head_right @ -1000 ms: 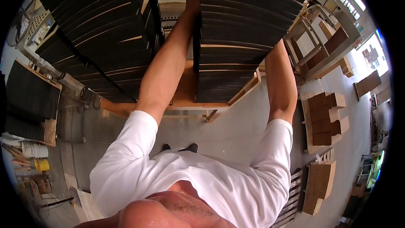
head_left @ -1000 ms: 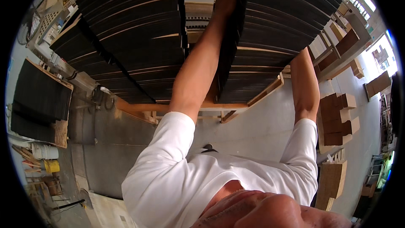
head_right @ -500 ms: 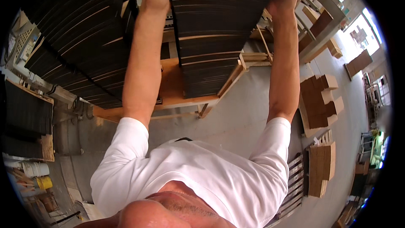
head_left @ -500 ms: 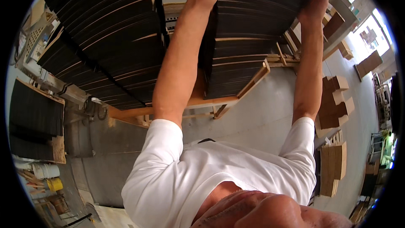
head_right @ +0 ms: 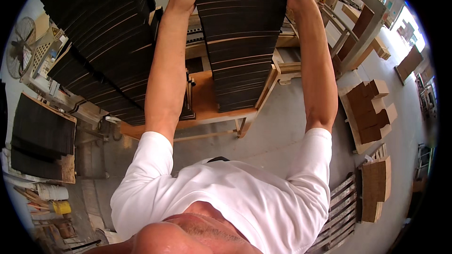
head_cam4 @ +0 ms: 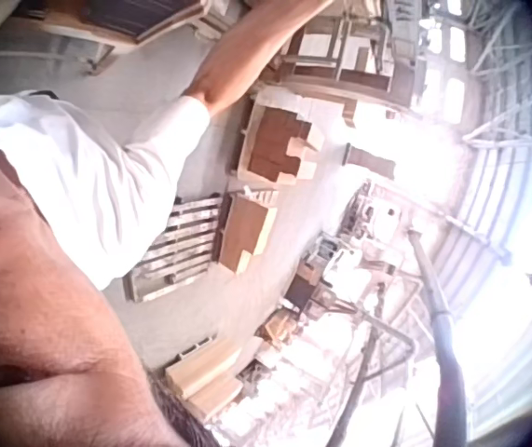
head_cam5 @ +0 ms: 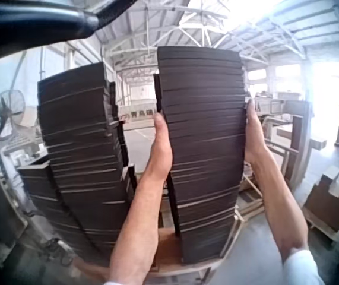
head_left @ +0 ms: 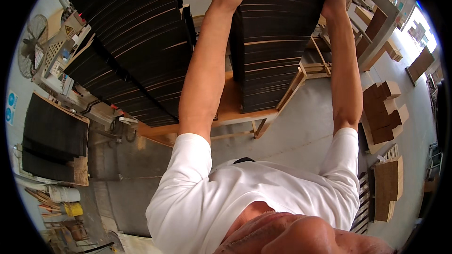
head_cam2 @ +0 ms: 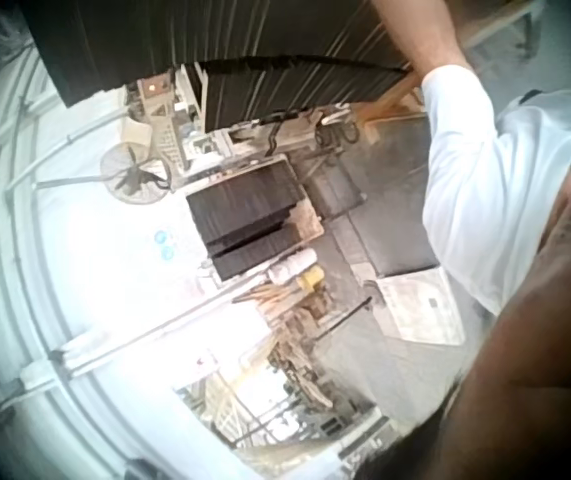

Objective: The person repeatedly picks up small wooden frames, places them on a machine, and removes them, then stacks the frames on a nearby rack. The cycle continues with the person handling each frame individually.

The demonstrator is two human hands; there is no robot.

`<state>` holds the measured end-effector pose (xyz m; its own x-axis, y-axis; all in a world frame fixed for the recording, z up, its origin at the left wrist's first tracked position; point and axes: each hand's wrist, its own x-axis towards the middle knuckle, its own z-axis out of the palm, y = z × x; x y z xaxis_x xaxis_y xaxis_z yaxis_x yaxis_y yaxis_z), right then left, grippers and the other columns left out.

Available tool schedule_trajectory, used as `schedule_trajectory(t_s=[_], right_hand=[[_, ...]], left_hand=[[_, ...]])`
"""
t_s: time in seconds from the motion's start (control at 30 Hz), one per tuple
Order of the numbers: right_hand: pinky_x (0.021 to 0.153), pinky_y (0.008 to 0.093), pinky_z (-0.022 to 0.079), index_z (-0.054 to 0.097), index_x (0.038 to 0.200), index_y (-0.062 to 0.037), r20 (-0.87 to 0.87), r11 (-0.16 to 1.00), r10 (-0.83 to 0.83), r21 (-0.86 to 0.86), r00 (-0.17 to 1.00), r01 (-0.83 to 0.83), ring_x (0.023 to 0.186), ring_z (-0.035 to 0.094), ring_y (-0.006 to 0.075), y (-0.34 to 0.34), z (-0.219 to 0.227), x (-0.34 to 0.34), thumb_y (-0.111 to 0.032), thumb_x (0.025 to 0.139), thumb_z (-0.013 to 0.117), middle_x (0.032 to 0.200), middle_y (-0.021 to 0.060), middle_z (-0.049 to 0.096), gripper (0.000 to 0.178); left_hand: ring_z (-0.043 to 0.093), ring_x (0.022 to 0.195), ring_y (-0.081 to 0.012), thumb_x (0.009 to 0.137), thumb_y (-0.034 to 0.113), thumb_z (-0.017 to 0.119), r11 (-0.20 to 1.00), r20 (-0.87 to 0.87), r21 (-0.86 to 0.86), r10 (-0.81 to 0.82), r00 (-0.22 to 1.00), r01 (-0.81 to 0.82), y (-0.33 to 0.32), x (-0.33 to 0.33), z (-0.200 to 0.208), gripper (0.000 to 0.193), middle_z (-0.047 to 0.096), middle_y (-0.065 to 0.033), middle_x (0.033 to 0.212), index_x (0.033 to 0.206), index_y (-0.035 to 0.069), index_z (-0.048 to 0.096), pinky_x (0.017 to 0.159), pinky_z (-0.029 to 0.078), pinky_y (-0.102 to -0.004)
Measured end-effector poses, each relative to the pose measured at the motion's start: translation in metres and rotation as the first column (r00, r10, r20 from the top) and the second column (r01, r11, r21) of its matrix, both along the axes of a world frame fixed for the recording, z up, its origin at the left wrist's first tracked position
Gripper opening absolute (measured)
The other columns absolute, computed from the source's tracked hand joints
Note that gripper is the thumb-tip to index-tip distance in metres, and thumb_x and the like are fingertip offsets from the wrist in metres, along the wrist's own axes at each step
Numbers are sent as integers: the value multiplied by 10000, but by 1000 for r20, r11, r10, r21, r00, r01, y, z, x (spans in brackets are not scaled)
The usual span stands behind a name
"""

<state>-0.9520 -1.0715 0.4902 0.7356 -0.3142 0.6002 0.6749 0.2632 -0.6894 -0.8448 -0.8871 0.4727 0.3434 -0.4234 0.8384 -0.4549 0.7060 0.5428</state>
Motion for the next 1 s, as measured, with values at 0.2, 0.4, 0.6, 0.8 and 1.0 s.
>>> schedule_trajectory(t_s=[0.2, 0.4, 0.6, 0.8, 1.0], right_hand=[[961, 408, 438, 455, 1342, -8, -47, 976, -210, 55, 977, 212, 1125, 549, 307, 9, -1, 11, -590, 940, 365, 1237, 188, 574, 713], [1072, 422, 310, 478, 1307, 48, -117, 888, -452, 40, 884, 459, 1240, 460, 320, -7, -4, -4, -711, 897, 256, 1323, 196, 521, 891], [1121, 490, 250, 523, 1243, 77, 308, 966, -259, 63, 915, 252, 1242, 465, 375, -13, -34, -110, -556, 954, 205, 1277, 259, 532, 766], [885, 405, 481, 580, 1186, 39, 287, 789, -178, -529, 941, 311, 987, 607, 336, 226, -96, -115, -457, 956, 373, 1106, 219, 618, 585], [611, 353, 479, 653, 930, -34, 597, 41, 29, -802, 802, 595, 703, 622, 258, 476, -78, 10, -238, 720, 764, 838, 89, 657, 313]], left_hand=[[358, 1323, -221, 994, 559, 192, 996, -20, -91, 13, 1000, -14, 3, 1, -3, 720, 394, -123, 1434, 1421, 0, 345, 1109, 259, -330], [370, 1326, -267, 1010, 505, 228, 870, -79, -80, 481, 873, -486, 30, -10, -21, 696, 436, -186, 1403, 1364, -71, 398, 1103, 253, -318], [545, 1137, -297, 889, 184, 564, 935, 128, 103, 326, 937, -340, 151, -98, -154, 424, 558, -184, 1237, 1258, -19, 515, 975, 425, -367], [641, 996, -210, 918, 231, 610, 599, -311, 800, 353, 882, 42, 310, -121, -357, 360, 664, -137, 1072, 1183, -10, 579, 848, 504, -319], [616, 1082, -277, 906, 332, 608, 360, -300, 926, 535, 790, 108, 520, -88, -463, 477, 629, -215, 1148, 1215, -27, 551, 884, 504, -361]])
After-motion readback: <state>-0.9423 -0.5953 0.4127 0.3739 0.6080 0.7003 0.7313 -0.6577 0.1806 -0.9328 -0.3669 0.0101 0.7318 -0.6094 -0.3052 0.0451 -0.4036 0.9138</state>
